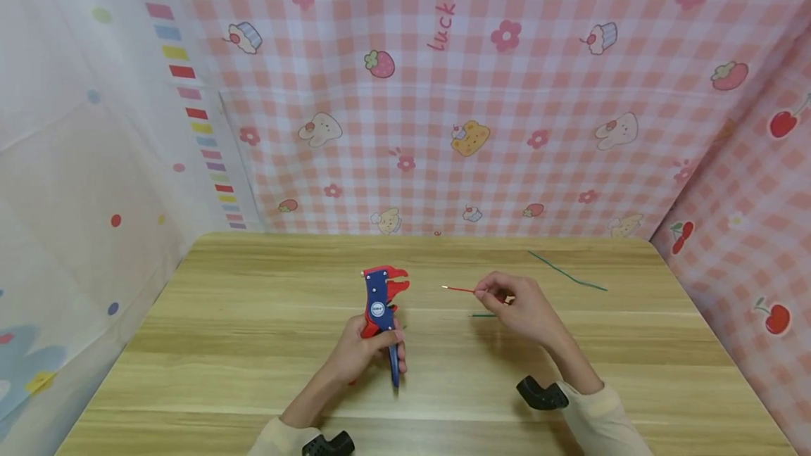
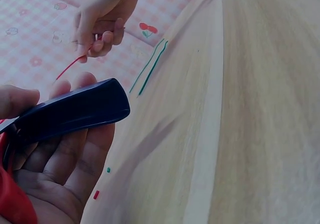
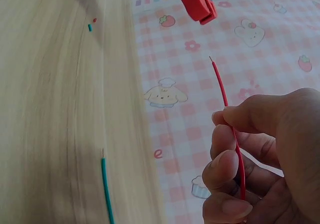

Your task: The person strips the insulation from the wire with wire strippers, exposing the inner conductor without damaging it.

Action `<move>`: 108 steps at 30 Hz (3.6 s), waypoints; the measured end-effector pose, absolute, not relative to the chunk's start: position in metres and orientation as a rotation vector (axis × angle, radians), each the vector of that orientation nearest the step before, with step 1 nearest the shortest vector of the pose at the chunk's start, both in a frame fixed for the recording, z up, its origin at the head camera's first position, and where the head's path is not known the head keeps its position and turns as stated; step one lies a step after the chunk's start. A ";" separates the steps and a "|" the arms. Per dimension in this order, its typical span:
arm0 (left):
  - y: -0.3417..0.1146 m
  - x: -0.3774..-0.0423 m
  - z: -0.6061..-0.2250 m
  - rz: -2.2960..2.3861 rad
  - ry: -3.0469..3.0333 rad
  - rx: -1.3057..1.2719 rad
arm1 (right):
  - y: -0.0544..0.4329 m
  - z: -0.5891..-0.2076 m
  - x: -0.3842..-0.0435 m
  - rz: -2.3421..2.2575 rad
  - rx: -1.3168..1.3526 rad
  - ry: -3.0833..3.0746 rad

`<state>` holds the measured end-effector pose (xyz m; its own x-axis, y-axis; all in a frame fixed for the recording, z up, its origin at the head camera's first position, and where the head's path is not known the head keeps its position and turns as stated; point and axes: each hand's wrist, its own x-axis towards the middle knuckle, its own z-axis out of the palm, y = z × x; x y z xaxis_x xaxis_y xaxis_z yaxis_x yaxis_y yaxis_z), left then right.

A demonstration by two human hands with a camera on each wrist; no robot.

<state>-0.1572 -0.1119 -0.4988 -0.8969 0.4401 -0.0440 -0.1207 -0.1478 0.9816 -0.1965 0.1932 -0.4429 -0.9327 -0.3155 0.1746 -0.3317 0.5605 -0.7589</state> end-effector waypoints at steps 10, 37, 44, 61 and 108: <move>-0.118 -0.161 -0.499 2.103 1.761 0.323 | 0.200 -0.454 -0.204 1.335 0.515 -2.795; -0.141 -0.174 -0.506 2.046 1.829 0.323 | 0.220 -0.486 -0.218 1.285 0.218 -2.850; -0.142 -0.176 -0.508 1.998 1.844 0.340 | 0.225 -0.491 -0.220 1.211 0.178 -2.861; -0.143 -0.175 -0.513 2.000 1.841 0.414 | 0.237 -0.493 -0.218 1.126 0.244 -2.886; -0.144 -0.177 -0.514 1.990 1.848 0.366 | 0.301 -0.480 -0.245 1.034 0.117 -2.843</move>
